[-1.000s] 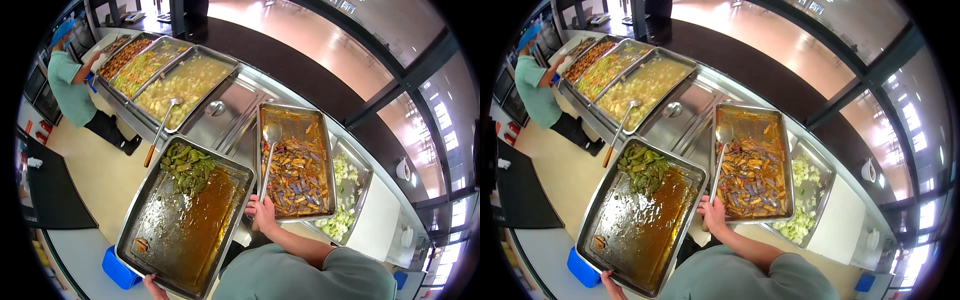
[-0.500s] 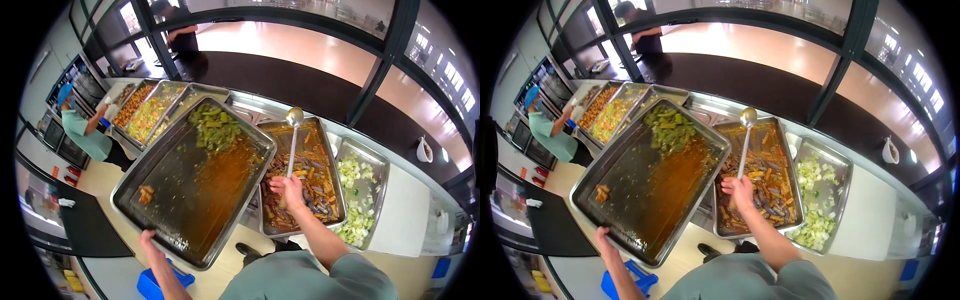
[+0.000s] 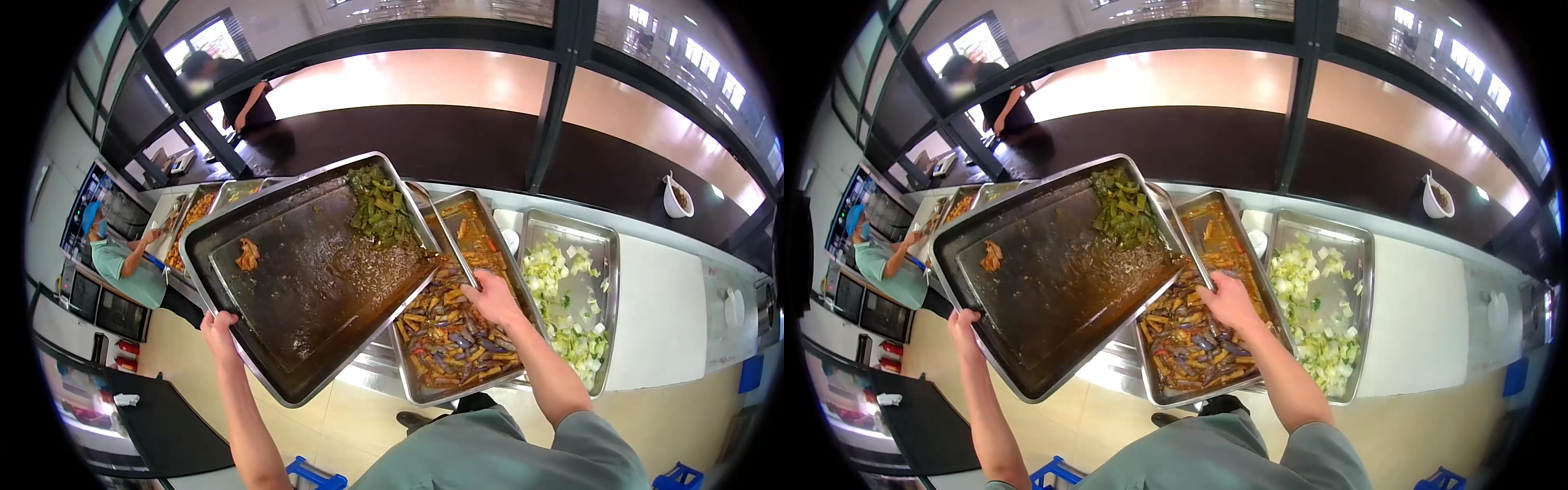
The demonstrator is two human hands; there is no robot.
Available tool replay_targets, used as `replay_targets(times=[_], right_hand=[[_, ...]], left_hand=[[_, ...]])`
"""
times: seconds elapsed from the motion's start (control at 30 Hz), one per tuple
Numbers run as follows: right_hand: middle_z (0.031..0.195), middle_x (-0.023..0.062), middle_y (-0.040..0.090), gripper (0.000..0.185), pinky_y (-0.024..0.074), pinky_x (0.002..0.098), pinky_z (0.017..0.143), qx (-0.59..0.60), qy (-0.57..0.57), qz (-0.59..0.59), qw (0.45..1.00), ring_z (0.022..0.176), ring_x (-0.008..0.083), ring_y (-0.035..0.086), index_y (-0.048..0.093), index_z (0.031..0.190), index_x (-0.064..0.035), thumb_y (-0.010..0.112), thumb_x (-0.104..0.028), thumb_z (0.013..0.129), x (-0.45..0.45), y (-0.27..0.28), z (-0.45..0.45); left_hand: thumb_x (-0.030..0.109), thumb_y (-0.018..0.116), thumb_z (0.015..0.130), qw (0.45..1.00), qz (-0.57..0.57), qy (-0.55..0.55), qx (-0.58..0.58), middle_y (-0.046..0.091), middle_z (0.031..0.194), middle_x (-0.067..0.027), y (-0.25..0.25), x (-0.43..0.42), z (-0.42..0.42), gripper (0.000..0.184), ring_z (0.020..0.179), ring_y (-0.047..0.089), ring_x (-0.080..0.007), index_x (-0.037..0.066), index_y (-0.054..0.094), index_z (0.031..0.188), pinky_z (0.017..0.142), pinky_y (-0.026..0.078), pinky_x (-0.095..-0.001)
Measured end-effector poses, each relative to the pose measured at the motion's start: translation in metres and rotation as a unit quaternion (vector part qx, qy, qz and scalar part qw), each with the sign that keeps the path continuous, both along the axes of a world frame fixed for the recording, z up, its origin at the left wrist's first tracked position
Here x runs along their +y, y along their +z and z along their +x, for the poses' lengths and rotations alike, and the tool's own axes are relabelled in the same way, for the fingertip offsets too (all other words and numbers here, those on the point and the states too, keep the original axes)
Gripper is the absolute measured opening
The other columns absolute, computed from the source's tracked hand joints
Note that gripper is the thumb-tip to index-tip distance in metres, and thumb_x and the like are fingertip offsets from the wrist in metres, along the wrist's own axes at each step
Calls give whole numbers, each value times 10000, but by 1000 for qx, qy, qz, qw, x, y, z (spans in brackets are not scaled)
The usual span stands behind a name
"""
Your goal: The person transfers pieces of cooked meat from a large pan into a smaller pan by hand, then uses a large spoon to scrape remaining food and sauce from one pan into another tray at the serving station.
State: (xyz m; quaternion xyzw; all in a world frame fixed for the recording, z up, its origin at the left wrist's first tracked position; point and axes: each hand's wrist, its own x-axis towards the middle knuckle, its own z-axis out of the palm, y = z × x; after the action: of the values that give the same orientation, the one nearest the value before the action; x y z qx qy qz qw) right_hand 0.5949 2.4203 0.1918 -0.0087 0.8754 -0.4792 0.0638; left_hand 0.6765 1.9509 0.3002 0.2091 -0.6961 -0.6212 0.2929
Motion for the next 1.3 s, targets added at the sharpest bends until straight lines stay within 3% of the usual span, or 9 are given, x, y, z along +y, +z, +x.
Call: replay_targets(times=[0.3, 0.47, 0.8, 1.07, 1.17, 1.3], right_hand=[[755, 191, 625, 266, 466, 493, 725, 82, -18, 76, 994, 800, 387, 607, 589, 945, -64, 601, -305, 833, -17, -33, -70], [707, 158, 635, 257, 488, 469, 664, 99, -22, 120, 988, 716, 365, 620, 608, 967, -88, 627, -291, 810, 7, -53, -49], [714, 172, 637, 262, 476, 484, 651, 181, -57, 83, 978, 712, 381, 617, 579, 995, -76, 614, -273, 826, 0, -37, -94], [712, 173, 630, 212, 487, 478, 637, 96, -27, 157, 982, 702, 379, 618, 546, 920, -75, 624, -242, 814, 18, -73, -62], [671, 168, 618, 284, 483, 472, 616, 87, 44, 230, 968, 675, 368, 616, 577, 1027, -83, 634, -255, 809, 38, -72, -39], [692, 159, 625, 203, 497, 461, 603, 64, 70, 269, 959, 660, 361, 619, 552, 911, -78, 639, -216, 791, 50, -46, -13]], left_hand=[[108, 500, 668, 992, -100, -73, -39, 538, 688, -38, 67, 30, -69, 149, 605, 488, -136, -1, 549, 757, 562, 383, -262], [103, 496, 662, 990, -103, -88, -42, 522, 674, -26, 94, 56, -86, 147, 605, 467, -116, 6, 554, 756, 572, 370, -250], [100, 485, 676, 984, -120, -127, -28, 550, 702, -17, 117, 78, -105, 164, 641, 491, -112, 6, 570, 781, 612, 384, -234], [70, 486, 671, 975, -163, -147, -18, 579, 740, -16, 126, 82, -107, 203, 675, 503, -101, -13, 592, 823, 649, 399, -233], [55, 488, 668, 974, -173, -146, -14, 591, 754, -19, 125, 77, -109, 210, 686, 511, -99, -20, 595, 831, 663, 406, -232], [52, 485, 674, 970, -203, -134, 1, 593, 762, -17, 129, 73, -109, 213, 689, 510, -95, -20, 598, 839, 668, 407, -231]])
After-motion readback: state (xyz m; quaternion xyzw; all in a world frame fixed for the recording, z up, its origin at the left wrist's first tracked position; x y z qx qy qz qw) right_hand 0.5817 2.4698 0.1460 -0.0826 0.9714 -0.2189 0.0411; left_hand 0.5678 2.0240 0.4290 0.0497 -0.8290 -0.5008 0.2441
